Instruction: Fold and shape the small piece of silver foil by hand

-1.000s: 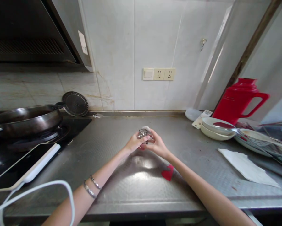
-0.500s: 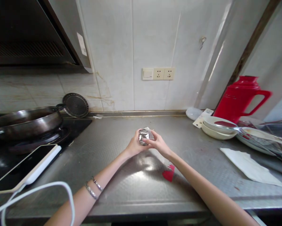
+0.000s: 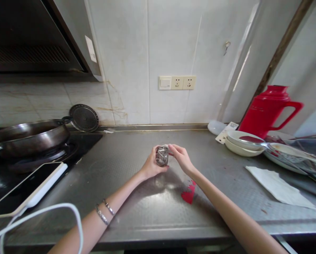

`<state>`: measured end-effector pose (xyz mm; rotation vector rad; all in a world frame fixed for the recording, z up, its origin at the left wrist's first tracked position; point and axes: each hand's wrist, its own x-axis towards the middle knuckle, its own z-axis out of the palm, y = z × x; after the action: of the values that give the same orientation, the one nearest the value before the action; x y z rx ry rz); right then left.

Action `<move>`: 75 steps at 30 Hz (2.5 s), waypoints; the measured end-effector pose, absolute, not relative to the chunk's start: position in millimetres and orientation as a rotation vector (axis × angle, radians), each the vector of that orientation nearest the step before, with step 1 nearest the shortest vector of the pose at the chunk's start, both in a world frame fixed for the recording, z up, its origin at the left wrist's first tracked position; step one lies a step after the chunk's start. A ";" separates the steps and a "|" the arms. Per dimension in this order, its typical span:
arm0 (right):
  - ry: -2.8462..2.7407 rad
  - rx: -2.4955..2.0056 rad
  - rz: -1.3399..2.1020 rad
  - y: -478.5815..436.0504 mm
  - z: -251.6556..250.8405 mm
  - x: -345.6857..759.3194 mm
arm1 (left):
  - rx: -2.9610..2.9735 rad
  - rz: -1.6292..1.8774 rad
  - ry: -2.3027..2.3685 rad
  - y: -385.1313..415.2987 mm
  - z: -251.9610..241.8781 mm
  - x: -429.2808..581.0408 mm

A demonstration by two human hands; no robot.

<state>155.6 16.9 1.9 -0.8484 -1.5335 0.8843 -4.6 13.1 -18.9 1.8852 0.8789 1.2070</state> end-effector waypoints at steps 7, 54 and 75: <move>-1.594 -0.832 0.594 19.2 3.9 161.5 | 1.911 1.262 0.865 9.8 -16.5 -4.1; -1.609 -0.762 -0.032 -7.4 8.4 148.9 | 1.719 1.343 0.844 -0.7 -15.1 10.7; -1.793 -0.803 0.136 -7.8 17.7 151.1 | 1.894 1.281 0.936 0.3 -17.0 11.6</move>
<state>151.1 -7.8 17.7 -0.8029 -1.7928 0.1364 11.6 0.3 -17.0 1.8938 0.9359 1.2809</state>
